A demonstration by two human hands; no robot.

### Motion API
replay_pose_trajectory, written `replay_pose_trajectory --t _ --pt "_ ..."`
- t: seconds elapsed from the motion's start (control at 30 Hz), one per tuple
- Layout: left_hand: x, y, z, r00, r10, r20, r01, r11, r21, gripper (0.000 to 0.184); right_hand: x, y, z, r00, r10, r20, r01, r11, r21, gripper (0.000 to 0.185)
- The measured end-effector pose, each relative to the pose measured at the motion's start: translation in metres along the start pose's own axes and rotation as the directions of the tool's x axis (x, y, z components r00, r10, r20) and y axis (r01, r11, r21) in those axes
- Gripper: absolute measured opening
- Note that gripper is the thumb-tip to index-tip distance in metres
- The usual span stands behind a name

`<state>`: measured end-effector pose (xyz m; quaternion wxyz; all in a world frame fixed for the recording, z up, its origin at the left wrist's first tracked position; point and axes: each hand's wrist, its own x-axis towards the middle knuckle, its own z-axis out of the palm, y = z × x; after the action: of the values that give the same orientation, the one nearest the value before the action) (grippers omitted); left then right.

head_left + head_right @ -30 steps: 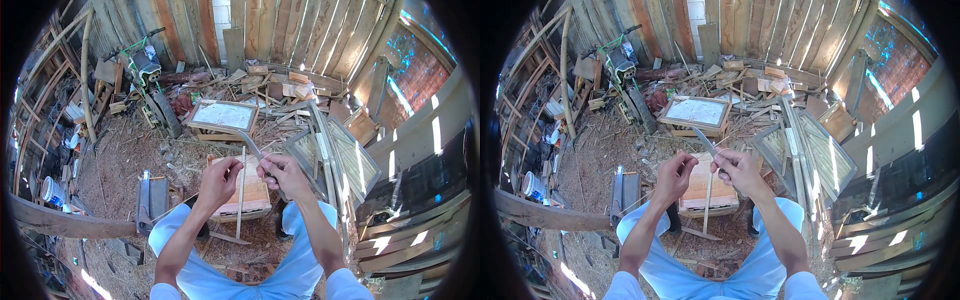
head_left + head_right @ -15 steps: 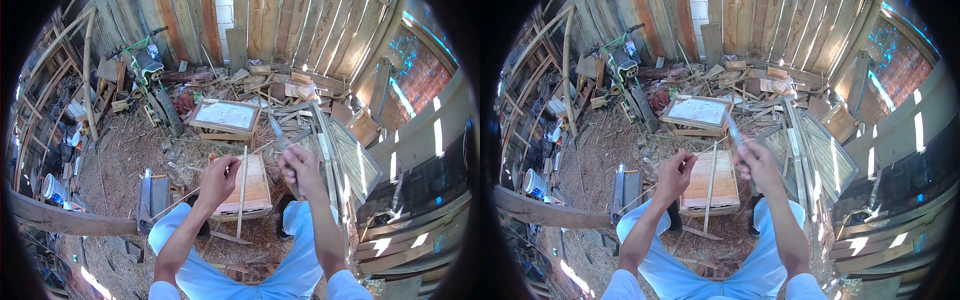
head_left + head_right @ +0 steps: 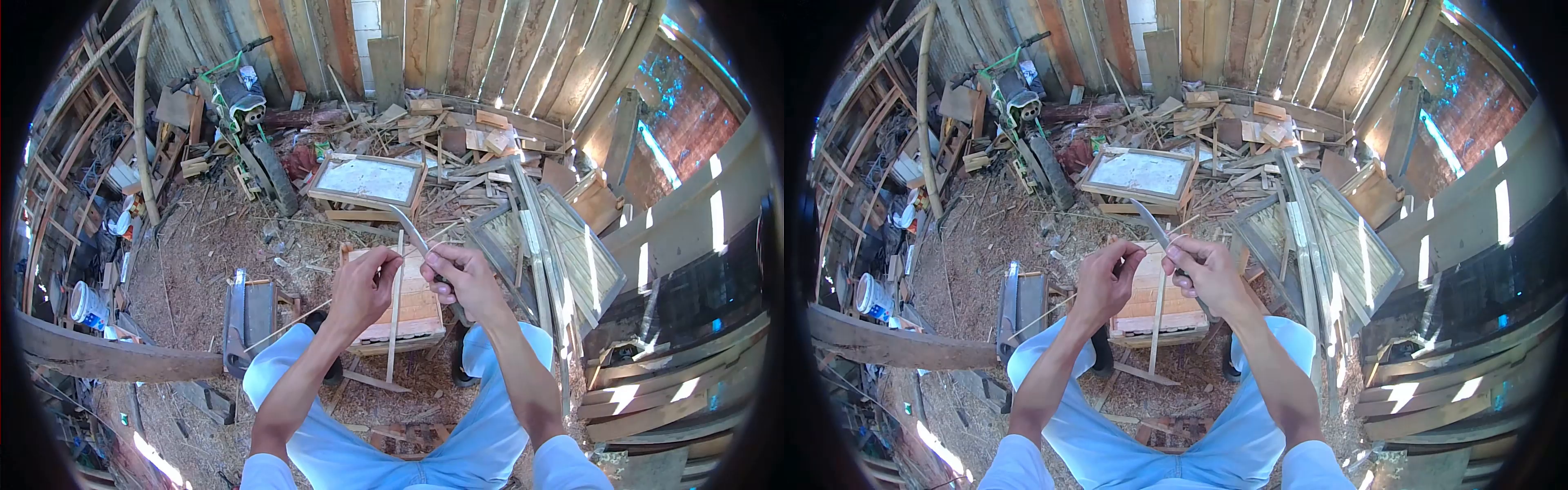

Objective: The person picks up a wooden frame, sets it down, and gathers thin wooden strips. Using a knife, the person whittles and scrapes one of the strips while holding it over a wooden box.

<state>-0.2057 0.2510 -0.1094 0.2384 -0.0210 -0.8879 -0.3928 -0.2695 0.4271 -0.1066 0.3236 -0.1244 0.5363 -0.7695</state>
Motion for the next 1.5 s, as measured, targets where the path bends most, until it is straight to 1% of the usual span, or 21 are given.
replay_pose_trajectory --t 0.1,0.17,0.3,0.37,0.4,0.47,0.5,0.57,0.6,0.63,0.7,0.83,0.93,1.0,1.13,1.2,1.23,1.3,1.37,1.43,1.5 --pt "0.001 0.002 -0.001 1.000 -0.021 0.021 0.022 1.000 -0.021 0.008 0.000 -0.002 -0.001 0.999 -0.015 0.037 0.017 0.998 -0.053 0.018" --pt "0.002 0.008 -0.005 0.996 -0.060 0.065 0.063 0.997 -0.048 0.009 -0.003 -0.007 0.003 0.999 0.007 -0.032 -0.010 0.996 -0.089 0.018" --pt "-0.002 0.001 -0.004 0.997 -0.070 0.029 0.073 0.990 -0.123 0.010 0.001 -0.004 -0.007 1.000 0.006 -0.016 -0.008 0.995 -0.097 0.017" --pt "-0.007 -0.003 -0.012 0.986 -0.157 0.051 0.161 0.984 -0.078 0.011 0.004 -0.012 -0.030 0.957 -0.109 -0.270 0.070 0.986 -0.149 0.016" --pt "-0.007 -0.005 -0.017 0.987 -0.153 0.050 0.156 0.985 -0.076 0.011 0.001 -0.019 -0.041 0.957 -0.114 -0.269 0.075 0.986 -0.148 0.016" --pt "-0.010 -0.008 -0.025 0.980 -0.195 0.047 0.197 0.980 -0.026 0.011 -0.002 -0.034 -0.053 0.933 -0.214 -0.288 0.234 0.972 0.036 0.017" --pt "-0.010 -0.008 -0.024 0.979 -0.200 0.042 0.202 0.979 -0.028 0.011 -0.001 -0.030 -0.051 0.936 -0.211 -0.283 0.229 0.973 0.033 0.017" --pt "-0.008 -0.006 -0.016 0.985 -0.170 0.027 0.170 0.985 -0.007 0.010 -0.007 -0.019 -0.030 0.958 -0.044 -0.283 0.037 0.999 -0.032 0.023" --pt "-0.008 -0.005 -0.013 0.985 -0.169 0.034 0.169 0.986 -0.008 0.010 -0.008 -0.015 -0.020 0.988 0.006 -0.155 -0.013 0.999 -0.049 0.029" --pt "-0.008 -0.005 -0.011 0.988 -0.149 0.039 0.149 0.989 -0.002 0.010 -0.006 -0.008 -0.008 0.987 0.006 -0.159 -0.013 0.999 -0.044 0.029" --pt "-0.009 -0.004 -0.010 0.991 -0.128 0.047 0.128 0.992 0.002 0.009 -0.004 0.001 0.008 1.000 0.029 0.006 -0.028 0.995 -0.096 0.034" --pt "-0.009 0.000 -0.012 0.990 -0.126 0.061 0.126 0.992 -0.002 0.008 0.001 0.005 0.009 1.000 0.014 -0.008 -0.015 0.998 -0.065 0.032" --pt "-0.010 0.001 -0.011 0.991 -0.114 0.066 0.115 0.993 -0.011 0.008 -0.001 0.008 0.009 0.997 0.072 0.028 -0.069 0.994 -0.089 0.030" --pt "-0.010 0.002 -0.009 0.993 -0.101 0.064 0.102 0.995 -0.013 0.008 -0.001 0.005 0.009 0.997 0.075 0.015 -0.075 0.997 0.016 0.029" --pt "-0.010 0.004 -0.013 0.994 -0.099 0.045 0.101 0.994 -0.039 0.009 -0.001 -0.005 0.001 0.997 0.081 0.000 -0.081 0.997 0.006 0.029" --pt "-0.013 0.003 -0.019 0.991 -0.117 0.058 0.121 0.991 -0.060 0.010 0.002 -0.016 -0.024 0.968 -0.013 -0.251 0.012 1.000 -0.009 0.029" --pt "-0.014 0.001 -0.023 0.987 -0.145 0.067 0.148 0.988 -0.040 0.010 0.000 -0.022 -0.035 0.968 -0.016 -0.250 0.014 1.000 -0.009 0.029" --pt "-0.015 -0.002 -0.024 0.982 -0.177 0.069 0.179 0.984 -0.022 0.011 -0.004 -0.032 -0.050 0.954 -0.130 -0.271 0.164 0.981 0.107 0.030" --pt "-0.013 -0.005 -0.017 0.984 -0.170 0.060 0.172 0.985 -0.030 0.012 -0.006 -0.022 -0.040 0.958 -0.121 -0.261 0.145 0.987 0.074 0.033" --pt "-0.011 -0.005 -0.013 0.980 -0.184 0.070 0.187 0.981 -0.047 0.012 -0.011 -0.014 -0.015 0.993 0.011 -0.114 -0.019 0.998 -0.067 0.037" --pt "-0.009 -0.004 -0.012 0.977 -0.198 0.074 0.203 0.977 -0.066 0.012 -0.011 -0.006 0.007 0.998 0.034 -0.049 -0.038 0.995 -0.093 0.038"
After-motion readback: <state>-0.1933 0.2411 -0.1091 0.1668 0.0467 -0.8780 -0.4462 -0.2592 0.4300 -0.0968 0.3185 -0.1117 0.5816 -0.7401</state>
